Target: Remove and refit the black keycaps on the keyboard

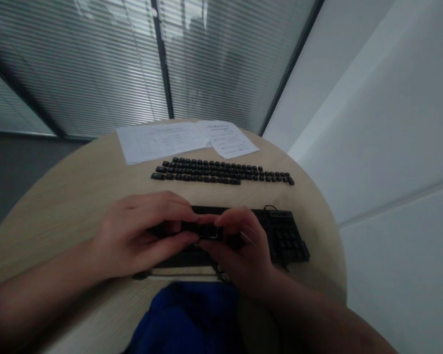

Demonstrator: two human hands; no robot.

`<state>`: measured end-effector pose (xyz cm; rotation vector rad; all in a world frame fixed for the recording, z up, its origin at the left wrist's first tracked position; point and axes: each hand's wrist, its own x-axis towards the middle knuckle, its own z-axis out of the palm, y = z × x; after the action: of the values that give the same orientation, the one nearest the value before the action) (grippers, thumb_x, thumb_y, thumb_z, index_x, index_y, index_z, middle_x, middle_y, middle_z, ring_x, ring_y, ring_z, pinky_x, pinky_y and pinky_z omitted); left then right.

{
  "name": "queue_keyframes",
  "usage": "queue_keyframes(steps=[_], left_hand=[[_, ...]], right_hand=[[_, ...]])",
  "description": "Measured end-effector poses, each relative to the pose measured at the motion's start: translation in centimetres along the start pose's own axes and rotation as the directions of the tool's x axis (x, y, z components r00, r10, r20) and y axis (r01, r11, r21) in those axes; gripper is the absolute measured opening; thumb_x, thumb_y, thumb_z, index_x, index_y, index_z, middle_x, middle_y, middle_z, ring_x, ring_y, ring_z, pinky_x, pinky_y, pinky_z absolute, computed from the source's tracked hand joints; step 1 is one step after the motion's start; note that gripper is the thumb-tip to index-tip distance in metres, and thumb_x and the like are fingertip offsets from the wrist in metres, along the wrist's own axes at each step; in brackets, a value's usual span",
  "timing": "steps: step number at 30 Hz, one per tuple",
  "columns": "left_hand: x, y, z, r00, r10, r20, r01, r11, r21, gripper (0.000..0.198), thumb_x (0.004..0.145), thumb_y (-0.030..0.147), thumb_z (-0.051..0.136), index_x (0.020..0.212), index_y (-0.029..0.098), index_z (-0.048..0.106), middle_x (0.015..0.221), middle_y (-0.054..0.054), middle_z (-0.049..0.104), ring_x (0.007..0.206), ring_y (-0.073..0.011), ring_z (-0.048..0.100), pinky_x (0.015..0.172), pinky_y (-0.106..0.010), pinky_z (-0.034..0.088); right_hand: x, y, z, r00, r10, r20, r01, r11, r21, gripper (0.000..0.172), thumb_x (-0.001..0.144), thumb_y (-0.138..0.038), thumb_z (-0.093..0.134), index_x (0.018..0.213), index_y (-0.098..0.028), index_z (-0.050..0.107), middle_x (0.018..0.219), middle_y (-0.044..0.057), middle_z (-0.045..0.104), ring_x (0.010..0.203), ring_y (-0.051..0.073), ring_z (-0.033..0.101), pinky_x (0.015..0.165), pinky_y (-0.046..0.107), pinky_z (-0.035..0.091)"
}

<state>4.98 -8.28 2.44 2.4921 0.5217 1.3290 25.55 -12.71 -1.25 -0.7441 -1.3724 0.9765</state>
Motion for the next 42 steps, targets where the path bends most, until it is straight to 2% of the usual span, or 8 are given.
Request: queue_keyframes(steps=[7, 13, 15, 20, 25, 33, 37, 42], left_hand=[[0.1, 0.3, 0.2, 0.997, -0.076, 0.003, 0.076, 0.997, -0.029, 0.009, 0.093, 0.021, 0.069, 0.101, 0.018, 0.069, 0.078, 0.0, 0.071, 0.059, -0.0097, 0.061, 0.055, -0.021, 0.049], [0.4, 0.6, 0.3, 0.957, -0.281, 0.076, 0.291, 0.935, -0.202, 0.01, 0.086, 0.014, 0.071, 0.096, 0.017, 0.069, 0.073, 0.004, 0.065, 0.057, -0.0076, 0.059, 0.052, -0.017, 0.047], [0.3, 0.5, 0.4, 0.949, -0.304, 0.088, 0.316, 0.915, -0.252, 0.012, 0.086, 0.015, 0.07, 0.098, 0.017, 0.069, 0.071, 0.004, 0.063, 0.056, -0.0075, 0.059, 0.051, -0.017, 0.046], [0.3, 0.2, 0.5, 0.976, -0.216, 0.017, 0.214, 0.949, -0.232, 0.01, 0.089, 0.015, 0.066, 0.098, 0.017, 0.069, 0.07, 0.003, 0.063, 0.057, -0.0088, 0.059, 0.054, -0.02, 0.047], [0.4, -0.1, 0.5, 0.994, -0.099, -0.043, 0.093, 0.987, -0.132, 0.007, 0.09, 0.015, 0.068, 0.096, 0.018, 0.069, 0.066, 0.001, 0.065, 0.068, -0.0147, 0.067, 0.063, -0.026, 0.055], [0.0, -0.3, 0.7, 0.995, -0.078, -0.061, 0.072, 0.993, -0.094, 0.01, 0.093, 0.021, 0.07, 0.103, 0.02, 0.072, 0.086, -0.003, 0.073, 0.066, -0.0121, 0.067, 0.059, -0.022, 0.056], [-0.2, -0.6, 0.9, 0.996, -0.062, -0.064, 0.056, 0.994, -0.091, 0.012, 0.092, 0.018, 0.07, 0.104, 0.019, 0.073, 0.091, -0.003, 0.073, 0.062, -0.0082, 0.063, 0.055, -0.019, 0.053], [-0.3, -0.7, 0.8, 0.997, -0.059, -0.058, 0.055, 0.996, -0.068, 0.013, 0.093, 0.018, 0.07, 0.105, 0.02, 0.073, 0.091, -0.002, 0.073, 0.063, -0.0088, 0.063, 0.055, -0.019, 0.053]], right_hand=[[0.5, -0.5, 0.0, 0.998, 0.032, 0.047, -0.032, 0.999, -0.006, 0.029, 0.084, -0.022, 0.084, 0.097, -0.026, 0.058, 0.099, 0.002, 0.083, 0.043, 0.007, 0.059, 0.035, 0.016, 0.042], [0.4, 0.0, -0.1, 0.998, 0.055, 0.029, -0.055, 0.998, -0.012, 0.029, 0.084, -0.022, 0.084, 0.095, -0.027, 0.058, 0.086, -0.004, 0.079, 0.036, 0.005, 0.051, 0.031, 0.015, 0.039], [0.4, 0.0, -0.2, 0.998, 0.052, 0.021, -0.052, 0.998, -0.026, 0.029, 0.083, -0.024, 0.084, 0.095, -0.027, 0.058, 0.086, -0.004, 0.079, 0.036, 0.005, 0.05, 0.03, 0.015, 0.037], [0.6, -0.3, -0.2, 0.997, 0.059, 0.044, -0.059, 0.998, 0.004, 0.03, 0.084, -0.025, 0.084, 0.096, -0.027, 0.057, 0.098, 0.001, 0.083, 0.038, 0.006, 0.053, 0.033, 0.016, 0.039], [0.8, -0.5, 0.0, 0.997, 0.062, 0.052, -0.065, 0.997, 0.05, 0.031, 0.085, -0.026, 0.083, 0.096, -0.028, 0.054, 0.092, -0.002, 0.082, 0.036, 0.005, 0.052, 0.033, 0.015, 0.037], [1.0, -0.6, 0.1, 0.996, 0.091, 0.014, -0.091, 0.995, 0.027, 0.035, 0.084, -0.035, 0.084, 0.093, -0.027, 0.052, 0.091, -0.001, 0.083, 0.033, 0.004, 0.047, 0.03, 0.015, 0.033], [1.0, -0.5, 0.0, 0.995, 0.101, -0.012, -0.101, 0.994, 0.036, 0.035, 0.082, -0.031, 0.086, 0.093, -0.027, 0.054, 0.093, -0.001, 0.084, 0.034, 0.005, 0.049, 0.03, 0.014, 0.034], [0.8, -0.4, 0.0, 0.994, 0.103, -0.035, -0.101, 0.994, 0.044, 0.033, 0.081, -0.027, 0.087, 0.095, -0.027, 0.058, 0.094, -0.002, 0.084, 0.034, 0.005, 0.051, 0.03, 0.014, 0.036]])
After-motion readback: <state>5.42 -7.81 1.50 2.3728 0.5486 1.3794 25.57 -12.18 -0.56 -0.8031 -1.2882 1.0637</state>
